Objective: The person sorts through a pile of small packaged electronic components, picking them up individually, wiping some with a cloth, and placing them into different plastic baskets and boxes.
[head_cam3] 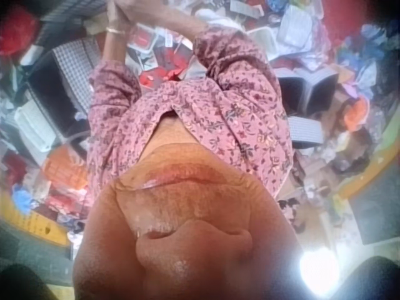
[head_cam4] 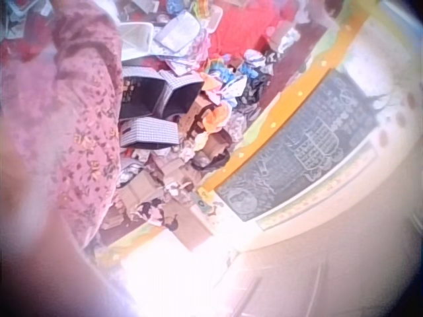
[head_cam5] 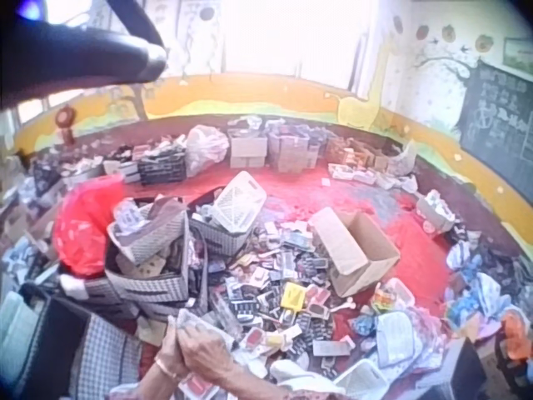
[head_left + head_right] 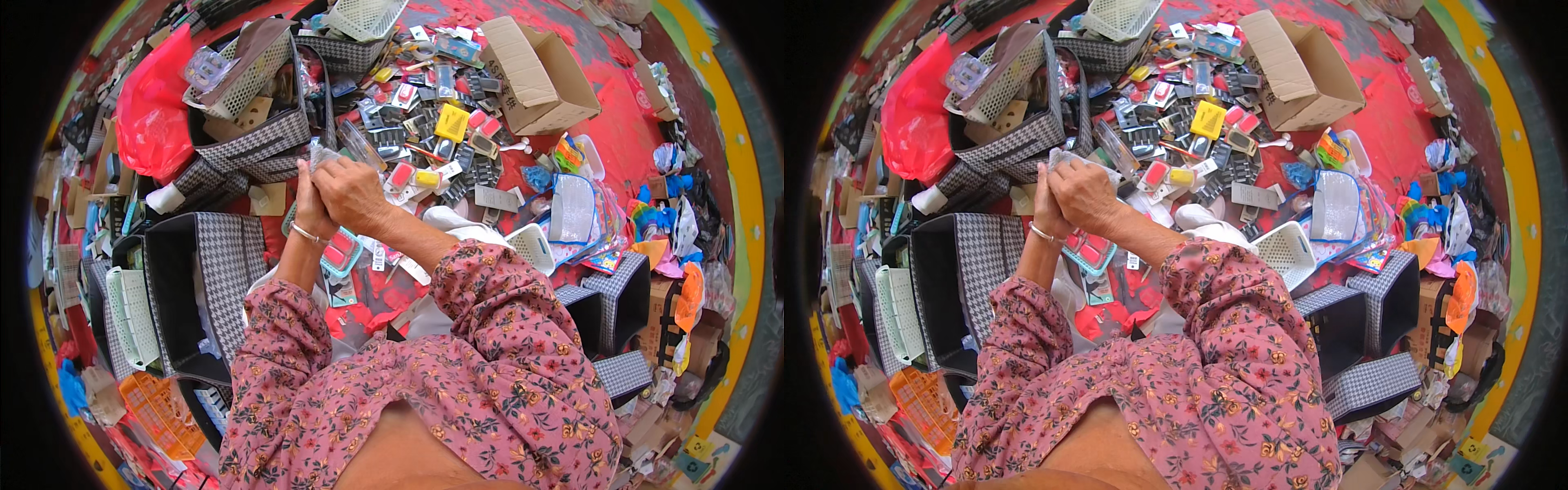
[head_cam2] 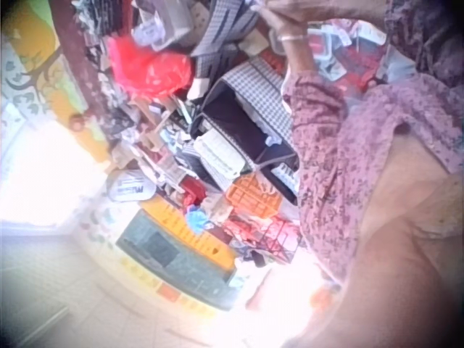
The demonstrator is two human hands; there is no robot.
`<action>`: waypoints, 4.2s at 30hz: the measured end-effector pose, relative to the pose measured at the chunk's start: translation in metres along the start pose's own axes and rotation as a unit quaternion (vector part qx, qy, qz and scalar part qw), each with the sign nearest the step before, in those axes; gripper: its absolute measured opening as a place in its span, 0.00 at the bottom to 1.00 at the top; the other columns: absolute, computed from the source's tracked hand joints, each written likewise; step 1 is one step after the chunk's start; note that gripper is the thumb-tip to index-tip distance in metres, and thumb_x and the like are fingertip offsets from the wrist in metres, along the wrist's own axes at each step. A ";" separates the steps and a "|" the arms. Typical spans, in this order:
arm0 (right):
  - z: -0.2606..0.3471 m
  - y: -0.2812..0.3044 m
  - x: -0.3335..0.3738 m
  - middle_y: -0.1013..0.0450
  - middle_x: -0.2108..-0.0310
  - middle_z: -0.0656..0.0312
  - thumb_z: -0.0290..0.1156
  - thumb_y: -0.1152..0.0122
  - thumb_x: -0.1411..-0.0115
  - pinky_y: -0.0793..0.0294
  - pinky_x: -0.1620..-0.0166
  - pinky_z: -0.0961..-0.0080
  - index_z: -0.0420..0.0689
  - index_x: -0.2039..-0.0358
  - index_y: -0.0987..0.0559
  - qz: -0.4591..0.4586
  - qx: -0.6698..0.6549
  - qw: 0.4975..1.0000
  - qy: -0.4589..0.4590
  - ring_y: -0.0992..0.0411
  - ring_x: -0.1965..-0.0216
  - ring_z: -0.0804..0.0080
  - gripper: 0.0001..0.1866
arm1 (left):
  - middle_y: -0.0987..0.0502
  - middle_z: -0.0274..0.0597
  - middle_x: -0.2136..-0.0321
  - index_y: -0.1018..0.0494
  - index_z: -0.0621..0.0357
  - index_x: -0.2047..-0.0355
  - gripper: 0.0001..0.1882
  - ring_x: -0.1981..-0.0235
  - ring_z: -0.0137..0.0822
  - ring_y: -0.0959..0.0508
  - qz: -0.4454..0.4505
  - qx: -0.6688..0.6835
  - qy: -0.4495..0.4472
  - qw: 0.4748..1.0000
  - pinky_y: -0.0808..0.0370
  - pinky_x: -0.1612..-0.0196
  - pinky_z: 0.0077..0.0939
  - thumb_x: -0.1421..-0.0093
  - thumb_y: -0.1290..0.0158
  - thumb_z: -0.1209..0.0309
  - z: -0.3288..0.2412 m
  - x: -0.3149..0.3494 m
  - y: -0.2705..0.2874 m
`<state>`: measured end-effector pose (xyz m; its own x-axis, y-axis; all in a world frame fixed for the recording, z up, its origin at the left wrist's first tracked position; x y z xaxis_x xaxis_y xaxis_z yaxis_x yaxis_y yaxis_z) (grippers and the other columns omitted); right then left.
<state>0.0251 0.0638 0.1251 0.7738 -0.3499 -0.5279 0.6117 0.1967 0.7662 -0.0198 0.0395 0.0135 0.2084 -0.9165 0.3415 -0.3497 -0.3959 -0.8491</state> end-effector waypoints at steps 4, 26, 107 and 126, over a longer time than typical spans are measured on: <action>-0.030 0.000 0.002 0.32 0.76 0.58 0.32 0.49 0.54 0.31 0.73 0.68 0.43 0.78 0.28 0.026 0.039 0.994 -0.102 0.31 0.74 0.63 0.07 | 0.29 0.39 0.61 0.36 0.53 0.55 0.31 0.60 0.35 0.28 -0.044 -0.019 0.109 0.993 0.30 0.57 0.31 0.44 0.68 0.40 0.031 0.006 -0.020; -0.039 -0.001 -0.002 0.28 0.74 0.53 0.34 0.45 0.52 0.32 0.65 0.70 0.39 0.74 0.23 0.100 -0.222 0.954 -0.174 0.29 0.70 0.59 0.11 | 0.37 0.48 0.49 0.44 0.62 0.47 0.29 0.51 0.43 0.34 0.129 0.139 -0.041 0.981 0.38 0.48 0.40 0.38 0.79 0.54 -0.036 0.003 -0.009; -0.320 0.114 0.623 0.27 0.71 0.58 0.28 0.49 0.50 0.33 0.66 0.75 0.38 0.67 0.23 -0.039 -0.113 0.624 -0.772 0.30 0.71 0.69 0.11 | 0.28 0.39 0.63 0.37 0.62 0.53 0.16 0.65 0.27 0.28 -0.164 -0.432 0.245 0.852 0.31 0.63 0.18 0.39 0.60 0.67 0.032 0.026 0.049; -0.341 0.049 0.608 0.29 0.65 0.44 0.32 0.52 0.54 0.35 0.55 0.68 0.41 0.64 0.24 -0.050 0.016 0.634 -0.771 0.31 0.60 0.52 0.17 | 0.28 0.39 0.65 0.36 0.62 0.55 0.16 0.66 0.28 0.27 -0.174 -0.441 0.300 0.828 0.30 0.61 0.19 0.40 0.58 0.67 0.060 0.028 0.052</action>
<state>0.5816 0.1729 -0.2838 -0.3644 -0.8439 0.3939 0.6225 0.0939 0.7770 0.0224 -0.0032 -0.0448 0.0374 -0.4971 0.8669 -0.9499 -0.2870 -0.1236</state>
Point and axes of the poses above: each hand's wrist, its own x-axis away from the middle knuckle, its own y-axis out of the back of the hand, z = x × y, the point moved 7 cm from there along -x, towards the middle knuckle
